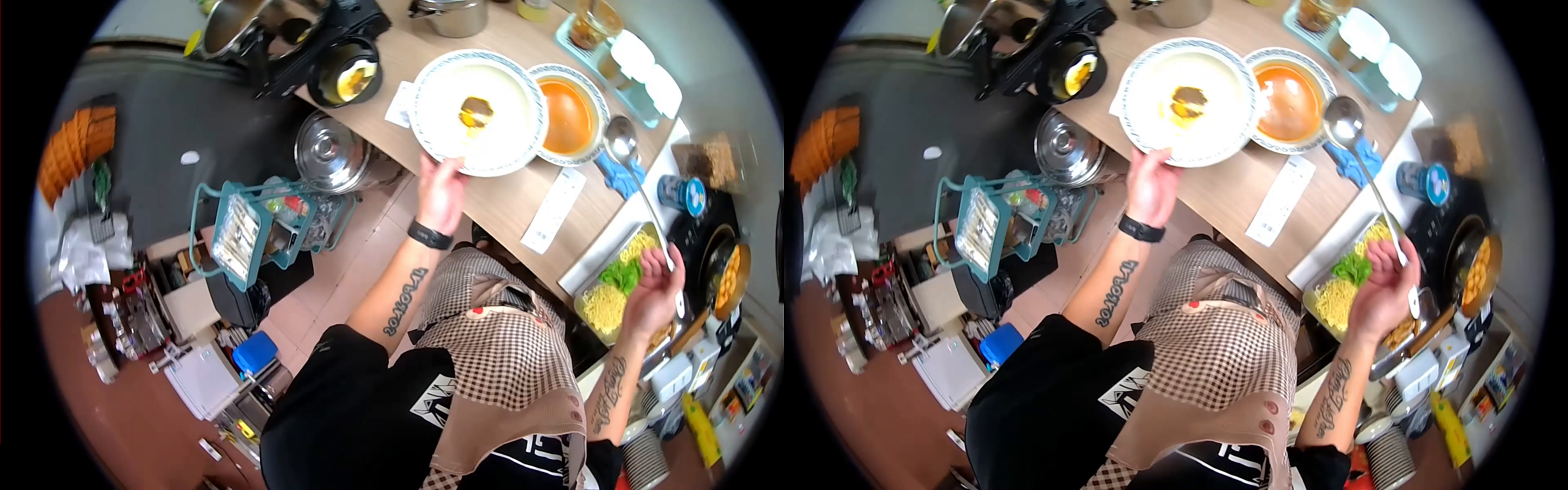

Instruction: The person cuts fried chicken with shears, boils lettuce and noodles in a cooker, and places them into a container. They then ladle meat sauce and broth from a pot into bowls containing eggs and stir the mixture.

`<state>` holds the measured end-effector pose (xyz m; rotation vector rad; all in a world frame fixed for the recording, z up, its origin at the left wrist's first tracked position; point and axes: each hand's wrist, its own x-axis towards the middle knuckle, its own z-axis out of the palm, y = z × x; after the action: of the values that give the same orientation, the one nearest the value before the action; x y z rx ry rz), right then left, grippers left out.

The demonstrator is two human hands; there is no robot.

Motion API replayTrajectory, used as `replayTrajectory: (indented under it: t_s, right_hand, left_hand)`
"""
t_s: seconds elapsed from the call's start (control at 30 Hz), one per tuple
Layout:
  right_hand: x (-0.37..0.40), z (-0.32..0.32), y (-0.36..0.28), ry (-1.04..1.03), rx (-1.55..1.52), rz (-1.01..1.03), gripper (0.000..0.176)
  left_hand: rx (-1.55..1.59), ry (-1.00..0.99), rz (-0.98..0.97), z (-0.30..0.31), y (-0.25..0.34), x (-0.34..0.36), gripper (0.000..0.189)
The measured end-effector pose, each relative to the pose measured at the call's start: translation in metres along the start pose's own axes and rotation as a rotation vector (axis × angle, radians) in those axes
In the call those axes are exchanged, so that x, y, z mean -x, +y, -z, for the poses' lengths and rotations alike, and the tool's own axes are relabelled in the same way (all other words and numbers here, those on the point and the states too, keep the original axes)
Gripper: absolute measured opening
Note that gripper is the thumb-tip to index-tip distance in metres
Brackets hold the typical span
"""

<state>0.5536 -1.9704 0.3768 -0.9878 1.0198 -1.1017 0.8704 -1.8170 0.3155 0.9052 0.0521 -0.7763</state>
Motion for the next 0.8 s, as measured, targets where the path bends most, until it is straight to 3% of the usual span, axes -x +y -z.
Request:
replayTrajectory:
  t_s: [0.13, 0.3, 0.5, 0.6, 0.7, 0.8]
  right_hand:
    - [-0.001, 0.041, -0.035, 0.023, -0.068, 0.036, 0.041]
    - [0.006, 0.113, -0.098, -0.019, -0.185, 0.106, 0.039]
    - [0.011, 0.254, -0.159, 0.122, 0.147, 0.412, 0.035]
    - [0.008, 0.292, -0.163, 0.385, 0.523, 0.407, 0.033]
    - [-0.001, 0.318, -0.156, 0.368, 0.79, 0.347, 0.033]
    - [-0.021, 0.35, -0.139, 0.286, 0.75, 0.288, 0.034]
  left_hand:
    - [-0.019, -0.011, 0.093, -0.016, -0.016, 0.043, 0.062]
    - [-0.025, -0.15, 0.219, -0.054, -0.049, 0.087, 0.073]
    - [-0.021, -0.315, 0.342, -0.1, -0.088, 0.123, 0.076]
    - [-0.045, -0.371, 0.394, -0.117, -0.113, 0.135, 0.084]
    - [-0.106, -0.417, 0.448, -0.137, -0.13, 0.144, 0.086]
    - [-0.135, -0.465, 0.472, -0.159, -0.138, 0.15, 0.087]
